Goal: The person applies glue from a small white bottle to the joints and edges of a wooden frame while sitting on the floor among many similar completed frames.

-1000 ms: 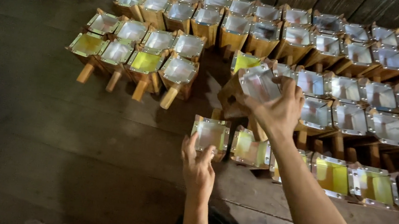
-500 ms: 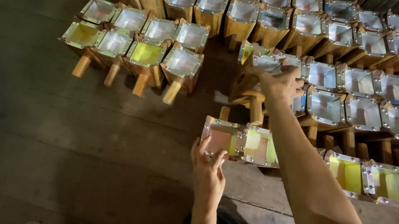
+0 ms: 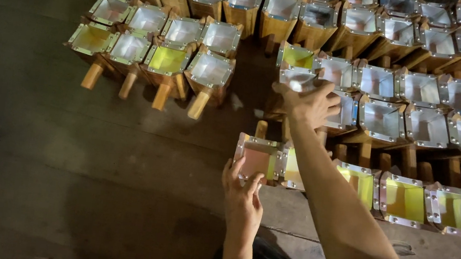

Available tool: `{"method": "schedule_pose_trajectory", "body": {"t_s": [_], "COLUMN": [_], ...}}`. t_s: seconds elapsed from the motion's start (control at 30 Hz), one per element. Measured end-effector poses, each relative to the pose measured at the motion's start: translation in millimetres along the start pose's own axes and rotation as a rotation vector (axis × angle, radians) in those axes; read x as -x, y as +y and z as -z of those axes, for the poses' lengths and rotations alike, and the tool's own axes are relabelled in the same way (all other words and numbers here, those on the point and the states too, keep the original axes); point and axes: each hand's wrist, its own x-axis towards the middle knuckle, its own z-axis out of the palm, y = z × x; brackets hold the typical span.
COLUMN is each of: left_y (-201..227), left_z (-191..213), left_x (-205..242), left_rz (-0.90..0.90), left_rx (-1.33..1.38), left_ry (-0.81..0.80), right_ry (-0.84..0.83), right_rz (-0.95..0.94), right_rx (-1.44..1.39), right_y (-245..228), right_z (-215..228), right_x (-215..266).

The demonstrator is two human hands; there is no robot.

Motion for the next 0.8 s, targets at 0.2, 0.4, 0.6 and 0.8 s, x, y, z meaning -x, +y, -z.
{"method": "schedule_pose_trajectory", "body": {"t_s": [0.2, 0.4, 0.6, 0.8], "left_y": [-1.3, -4.9, -7.9, -8.2], "left_z": [-1.6, -3.7, -5.8, -13.4], "left_x": [1.3, 2.4, 4.2, 3.4], "left_rz": [0.016, -0.006, -0.053, -0.004], "left_rx": [0.027, -0.001, 0.011, 0.013], "left_ry": [0.006, 0.006, 0.029, 0.016], "right_ry": [0.075, -0.018, -0.517, -0.34], "right_rz": [-0.011, 0.455, 0.506, 0.853], "right_rx": [0.105, 0.357, 0.614, 0.81], "right_y": [10.5, 47.0, 35.1, 41.9], "right_z": [-28.2, -21.2, 29.1, 23.7], "right_x": [-4.8, -0.6, 20.2, 9.8]}}
